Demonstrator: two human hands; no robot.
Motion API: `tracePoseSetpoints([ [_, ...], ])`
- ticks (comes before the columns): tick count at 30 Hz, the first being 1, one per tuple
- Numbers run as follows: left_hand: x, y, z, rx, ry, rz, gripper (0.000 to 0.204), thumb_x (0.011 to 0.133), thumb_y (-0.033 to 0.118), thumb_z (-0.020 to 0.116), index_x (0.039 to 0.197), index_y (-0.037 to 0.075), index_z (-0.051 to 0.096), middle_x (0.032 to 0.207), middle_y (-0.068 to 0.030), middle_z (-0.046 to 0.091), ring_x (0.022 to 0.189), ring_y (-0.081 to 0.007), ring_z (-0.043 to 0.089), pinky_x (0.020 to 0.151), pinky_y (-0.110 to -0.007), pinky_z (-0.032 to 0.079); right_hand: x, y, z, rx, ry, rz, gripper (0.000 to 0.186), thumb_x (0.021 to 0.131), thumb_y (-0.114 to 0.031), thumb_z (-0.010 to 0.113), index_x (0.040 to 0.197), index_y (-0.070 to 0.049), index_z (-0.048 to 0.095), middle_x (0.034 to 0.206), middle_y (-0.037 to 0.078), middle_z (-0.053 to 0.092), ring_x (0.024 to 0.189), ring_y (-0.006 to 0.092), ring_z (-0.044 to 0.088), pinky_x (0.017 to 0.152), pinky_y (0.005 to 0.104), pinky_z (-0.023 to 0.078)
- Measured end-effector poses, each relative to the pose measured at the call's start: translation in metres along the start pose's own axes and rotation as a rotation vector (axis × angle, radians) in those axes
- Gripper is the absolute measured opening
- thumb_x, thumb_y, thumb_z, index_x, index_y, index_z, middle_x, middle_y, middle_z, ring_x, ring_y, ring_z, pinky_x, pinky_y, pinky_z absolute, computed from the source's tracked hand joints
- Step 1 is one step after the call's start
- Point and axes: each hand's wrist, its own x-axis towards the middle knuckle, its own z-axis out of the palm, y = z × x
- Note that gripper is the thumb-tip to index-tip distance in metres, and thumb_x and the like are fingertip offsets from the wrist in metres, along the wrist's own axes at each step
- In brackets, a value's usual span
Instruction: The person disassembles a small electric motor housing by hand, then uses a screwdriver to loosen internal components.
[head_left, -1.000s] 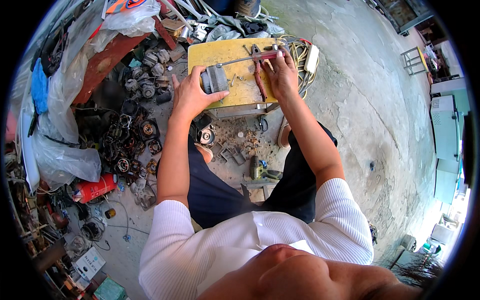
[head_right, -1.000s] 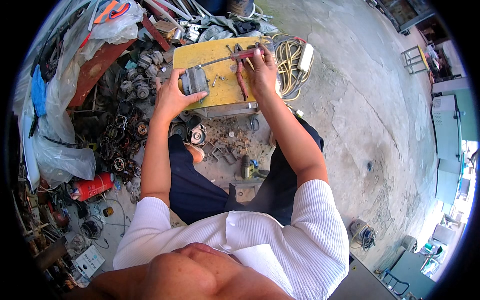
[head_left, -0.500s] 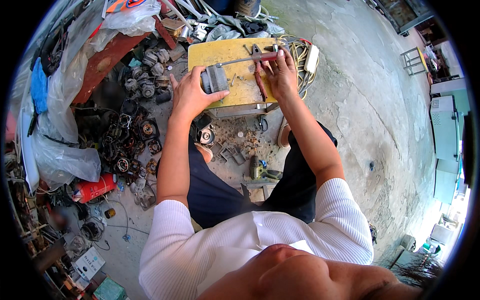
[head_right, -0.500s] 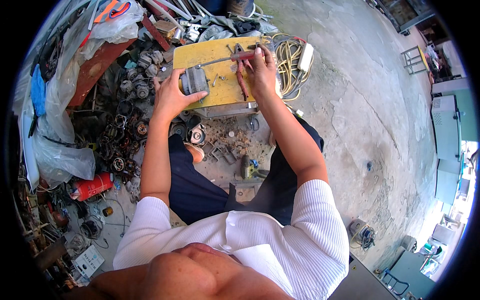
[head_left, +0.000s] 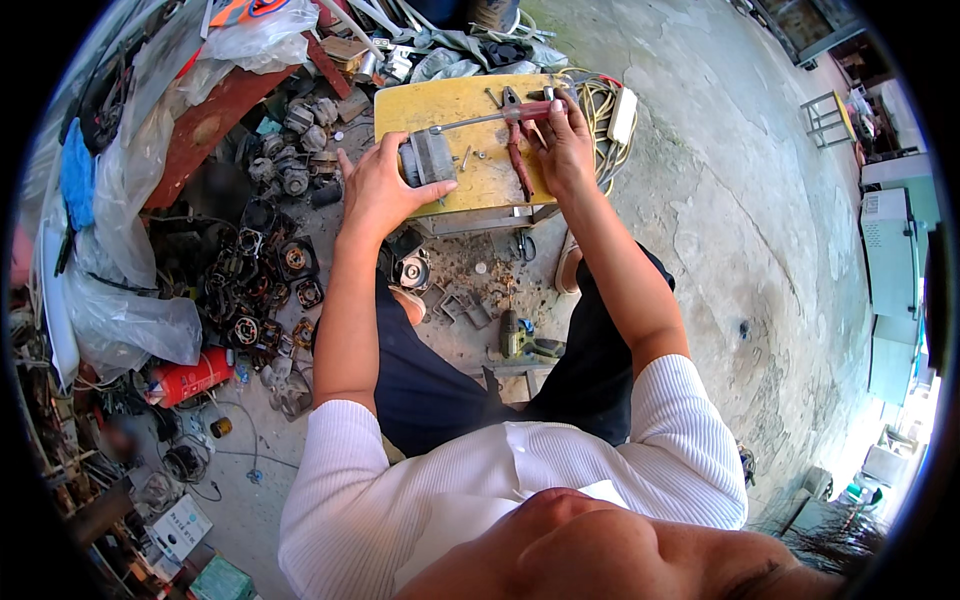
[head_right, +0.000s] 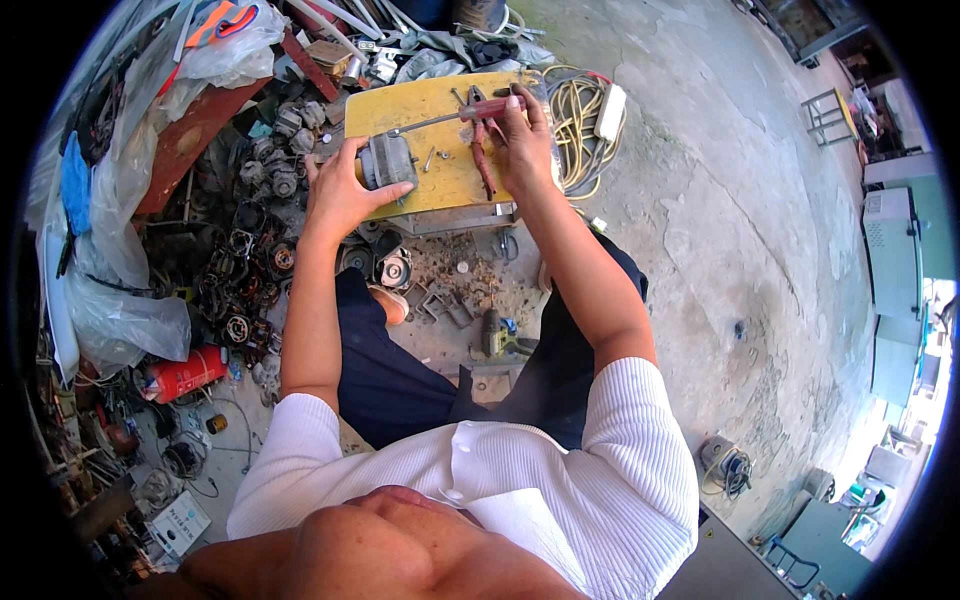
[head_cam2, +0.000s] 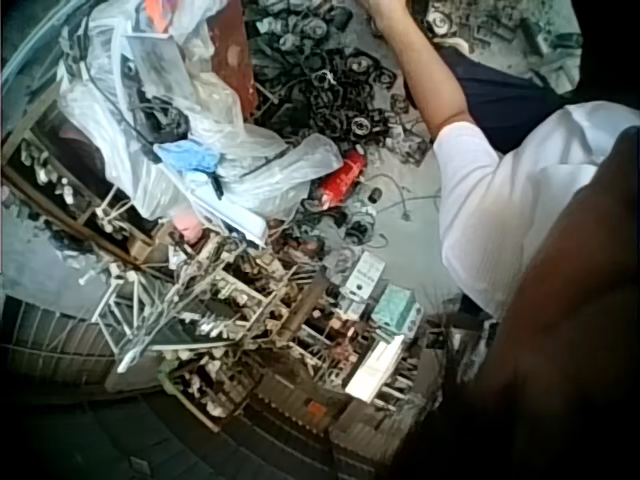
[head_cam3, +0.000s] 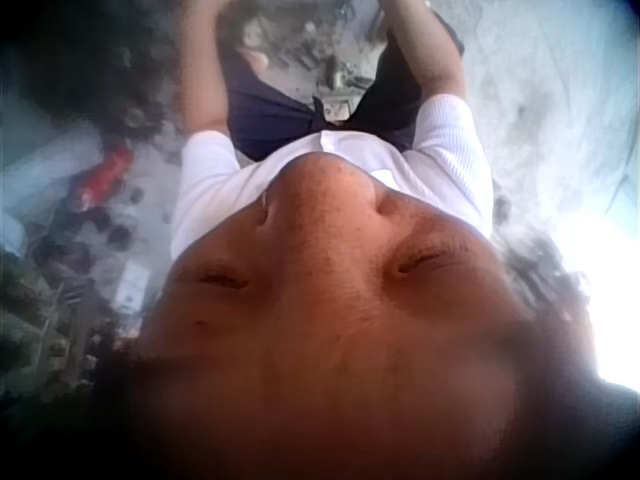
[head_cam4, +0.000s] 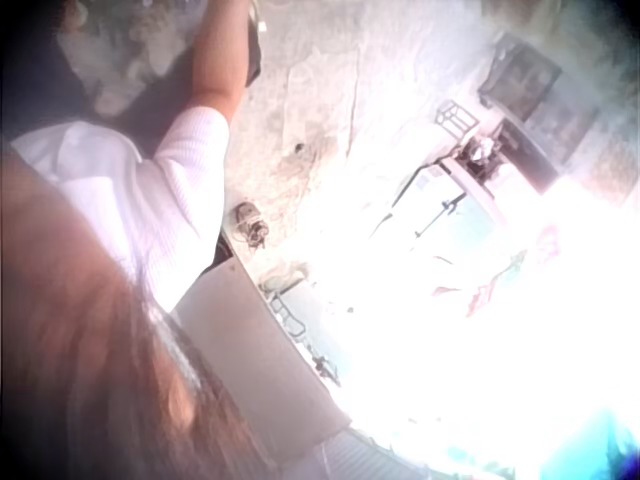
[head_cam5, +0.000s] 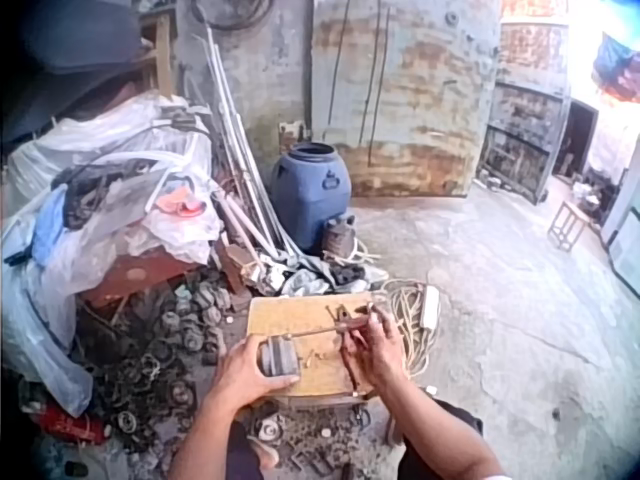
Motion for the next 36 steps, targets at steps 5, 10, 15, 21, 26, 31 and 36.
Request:
tracePoseSetpoints([
  [5, 0.001, 0.002, -0.002, 0.0, -0.01, -0.008, 0.091, 0.065, 0.06, 0.082, 0.132, 0.009, 0.048, 0.125, -0.0174, 0.064, 0.119, -0.0336, 0.059, 0.115, -0.064, 0.013, 0.01, 0.008, -0.008, 0.067, -0.03, -0.038, 0.042, 0.102, -0.019, 0.054, 0.14, -0.005, 0.042, 0.12, 0.013, 0.057, 0.104, 0.0221, 0.063, 0.087, 0.0355, 0.055],
  [10, 0.0, 0.0, 0.001, 0.017, 0.007, 0.008, 0.093, 0.066, 0.059, 0.081, 0.137, 0.009, 0.047, 0.126, -0.0181, 0.063, 0.121, -0.0341, 0.057, 0.115, -0.064, 0.011, -0.004, 0.001, 0.005, 0.125, -0.005, 0.007, 0.042, 0.1, -0.023, 0.059, 0.136, -0.007, 0.045, 0.114, 0.012, 0.06, 0.096, 0.0214, 0.065, 0.08, 0.0335, 0.056],
  [15, 0.001, 0.005, 0.002, -0.019, 0.005, 0.002, 0.091, 0.067, 0.057, 0.082, 0.136, 0.009, 0.047, 0.125, -0.0182, 0.064, 0.12, -0.0352, 0.058, 0.114, -0.067, 0.011, 0.008, 0.012, -0.012, 0.165, -0.075, -0.019, 0.03, 0.099, -0.02, 0.061, 0.124, -0.008, 0.05, 0.101, 0.01, 0.062, 0.076, 0.0179, 0.064, 0.068, 0.0303, 0.056],
  [21, 0.002, 0.004, 0.002, -0.009, 0.005, 0.008, 0.089, 0.065, 0.06, 0.082, 0.13, 0.01, 0.048, 0.119, -0.0172, 0.066, 0.114, -0.0354, 0.061, 0.116, -0.064, 0.009, 0.01, 0.012, -0.005, 0.099, 0.013, -0.069, 0.034, 0.102, -0.013, 0.052, 0.134, -0.005, 0.042, 0.108, 0.011, 0.061, 0.088, 0.0182, 0.063, 0.074, 0.0295, 0.056],
  [26, 0.002, 0.008, 0.0, -0.013, -0.017, -0.007, 0.09, 0.065, 0.059, 0.082, 0.132, 0.01, 0.049, 0.121, -0.0176, 0.065, 0.116, -0.0345, 0.06, 0.116, -0.063, 0.01, 0.001, 0.005, -0.003, 0.125, 0.0, -0.038, 0.038, 0.101, -0.019, 0.058, 0.134, -0.004, 0.048, 0.114, 0.008, 0.06, 0.092, 0.0154, 0.062, 0.08, 0.0281, 0.055],
  [31, 0.002, 0.008, -0.001, -0.007, -0.013, -0.003, 0.09, 0.065, 0.058, 0.082, 0.133, 0.008, 0.051, 0.123, -0.018, 0.065, 0.118, -0.0341, 0.059, 0.116, -0.063, 0.01, 0.01, 0.009, -0.011, 0.102, 0.011, -0.022, 0.042, 0.101, -0.018, 0.057, 0.14, -0.005, 0.047, 0.117, 0.008, 0.06, 0.092, 0.0147, 0.062, 0.081, 0.0287, 0.055],
  [36, 0.002, 0.008, 0.001, 0.012, -0.006, 0.0, 0.093, 0.066, 0.059, 0.082, 0.136, 0.007, 0.05, 0.129, -0.0196, 0.061, 0.122, -0.033, 0.056, 0.115, -0.063, 0.011, 0.012, 0.011, -0.008, 0.119, 0.02, -0.017, 0.039, 0.103, -0.018, 0.053, 0.14, -0.006, 0.047, 0.116, 0.007, 0.059, 0.096, 0.0154, 0.061, 0.082, 0.0301, 0.054],
])
